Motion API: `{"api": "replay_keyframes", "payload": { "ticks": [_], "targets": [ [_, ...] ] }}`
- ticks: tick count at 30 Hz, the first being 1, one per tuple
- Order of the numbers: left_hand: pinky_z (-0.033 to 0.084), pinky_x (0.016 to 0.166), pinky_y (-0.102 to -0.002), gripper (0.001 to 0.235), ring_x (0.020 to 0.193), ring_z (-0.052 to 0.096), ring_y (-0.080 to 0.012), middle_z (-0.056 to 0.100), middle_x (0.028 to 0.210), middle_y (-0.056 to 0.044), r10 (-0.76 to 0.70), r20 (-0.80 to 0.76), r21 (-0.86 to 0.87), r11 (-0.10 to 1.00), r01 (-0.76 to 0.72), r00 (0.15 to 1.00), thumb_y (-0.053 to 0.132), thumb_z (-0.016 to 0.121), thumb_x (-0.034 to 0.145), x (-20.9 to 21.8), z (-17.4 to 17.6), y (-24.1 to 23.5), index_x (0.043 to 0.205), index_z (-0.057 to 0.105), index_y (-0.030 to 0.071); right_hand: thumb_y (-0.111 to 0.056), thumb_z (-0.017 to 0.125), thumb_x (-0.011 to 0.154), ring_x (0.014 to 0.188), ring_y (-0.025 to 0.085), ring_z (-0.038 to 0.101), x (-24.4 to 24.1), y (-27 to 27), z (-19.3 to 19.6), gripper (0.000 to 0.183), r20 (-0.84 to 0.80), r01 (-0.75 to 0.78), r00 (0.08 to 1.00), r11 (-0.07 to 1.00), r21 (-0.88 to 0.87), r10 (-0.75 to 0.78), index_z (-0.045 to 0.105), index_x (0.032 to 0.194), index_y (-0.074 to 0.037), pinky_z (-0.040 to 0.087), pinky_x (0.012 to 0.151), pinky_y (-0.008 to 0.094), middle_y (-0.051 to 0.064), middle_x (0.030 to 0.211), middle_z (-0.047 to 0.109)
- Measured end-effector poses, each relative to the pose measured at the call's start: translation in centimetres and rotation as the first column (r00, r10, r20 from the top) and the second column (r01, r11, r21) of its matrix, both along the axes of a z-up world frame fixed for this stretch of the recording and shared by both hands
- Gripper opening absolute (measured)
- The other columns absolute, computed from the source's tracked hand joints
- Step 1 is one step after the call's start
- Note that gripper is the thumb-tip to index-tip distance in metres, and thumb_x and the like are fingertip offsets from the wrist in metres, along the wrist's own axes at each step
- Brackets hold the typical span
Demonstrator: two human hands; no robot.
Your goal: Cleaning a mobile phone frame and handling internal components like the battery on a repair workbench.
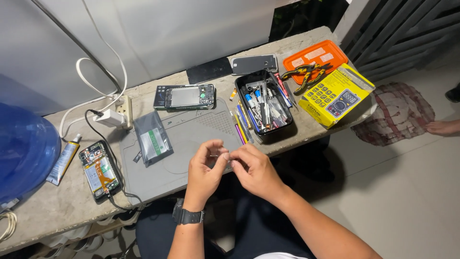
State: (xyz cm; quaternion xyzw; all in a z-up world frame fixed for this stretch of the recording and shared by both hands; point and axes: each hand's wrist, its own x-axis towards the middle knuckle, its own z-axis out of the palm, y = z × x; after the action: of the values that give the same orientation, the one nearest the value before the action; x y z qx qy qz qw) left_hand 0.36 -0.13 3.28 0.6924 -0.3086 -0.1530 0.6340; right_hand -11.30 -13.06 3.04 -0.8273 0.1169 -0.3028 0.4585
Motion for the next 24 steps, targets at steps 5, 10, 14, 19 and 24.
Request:
{"api": "replay_keyframes", "payload": {
  "ticks": [5,10,14,19,24],
  "targets": [
    [0.063,0.088,-0.039,0.063,0.1,0.073,-0.02,0.081,0.117,-0.012,-0.052,-0.026,0.02,0.998,0.053,0.998,0.023,0.082,0.098,1.3,-1.4,0.4,0.152,0.059,0.001,-0.001,0.075,0.093,0.08,0.03,0.078,-0.5,-3.2,2.8,0.02,0.058,0.036,0.998,0.998,-0.045,-0.034,0.085,0.104,-0.013,0.064,0.067,0.036,0.01,0.089,0.076],
    [0.068,0.078,-0.036,0.043,0.086,0.077,-0.0181,0.08,0.105,-0.013,0.123,-0.103,0.052,0.992,-0.118,0.987,0.012,0.078,0.1,2.9,-4.4,0.3,0.139,0.068,-0.002,-0.003,0.084,0.093,0.071,0.018,0.072,-0.5,-7.8,3.4,0.02,0.094,0.3,0.95,0.954,-0.002,-0.298,0.082,0.112,-0.008,0.059,0.063,0.028,0.011,0.084,0.077],
    [0.071,0.08,-0.036,0.033,0.089,0.079,-0.0214,0.078,0.101,-0.015,0.121,-0.219,-0.085,0.986,-0.143,0.968,0.009,0.075,0.103,3.0,-4.9,0.7,0.132,0.071,-0.005,0.001,0.085,0.097,0.07,0.013,0.065,-0.3,-10.7,4.0,0.02,0.168,0.374,0.912,0.927,0.034,-0.375,0.076,0.115,0.0,0.056,0.062,0.026,0.013,0.087,0.076],
    [0.072,0.082,-0.036,0.031,0.091,0.079,-0.0216,0.077,0.102,-0.016,0.096,-0.286,-0.134,0.981,-0.139,0.953,0.006,0.072,0.104,3.2,-4.4,1.1,0.132,0.07,-0.007,0.003,0.086,0.099,0.068,0.011,0.066,0.7,-13.0,4.0,0.014,0.215,0.401,0.898,0.915,-0.034,-0.385,0.077,0.11,0.001,0.053,0.059,0.022,0.013,0.086,0.077],
    [0.072,0.083,-0.036,0.032,0.092,0.079,-0.0211,0.075,0.103,-0.017,0.076,-0.328,-0.148,0.98,-0.131,0.941,0.005,0.07,0.104,3.4,-4.4,1.3,0.134,0.068,-0.008,-0.01,0.093,0.093,0.067,0.024,0.073,1.6,-16.4,1.4,0.013,0.128,0.437,0.898,0.816,-0.378,-0.421,0.083,0.101,-0.007,0.056,0.06,0.035,0.01,0.085,0.077]
  ]
}}
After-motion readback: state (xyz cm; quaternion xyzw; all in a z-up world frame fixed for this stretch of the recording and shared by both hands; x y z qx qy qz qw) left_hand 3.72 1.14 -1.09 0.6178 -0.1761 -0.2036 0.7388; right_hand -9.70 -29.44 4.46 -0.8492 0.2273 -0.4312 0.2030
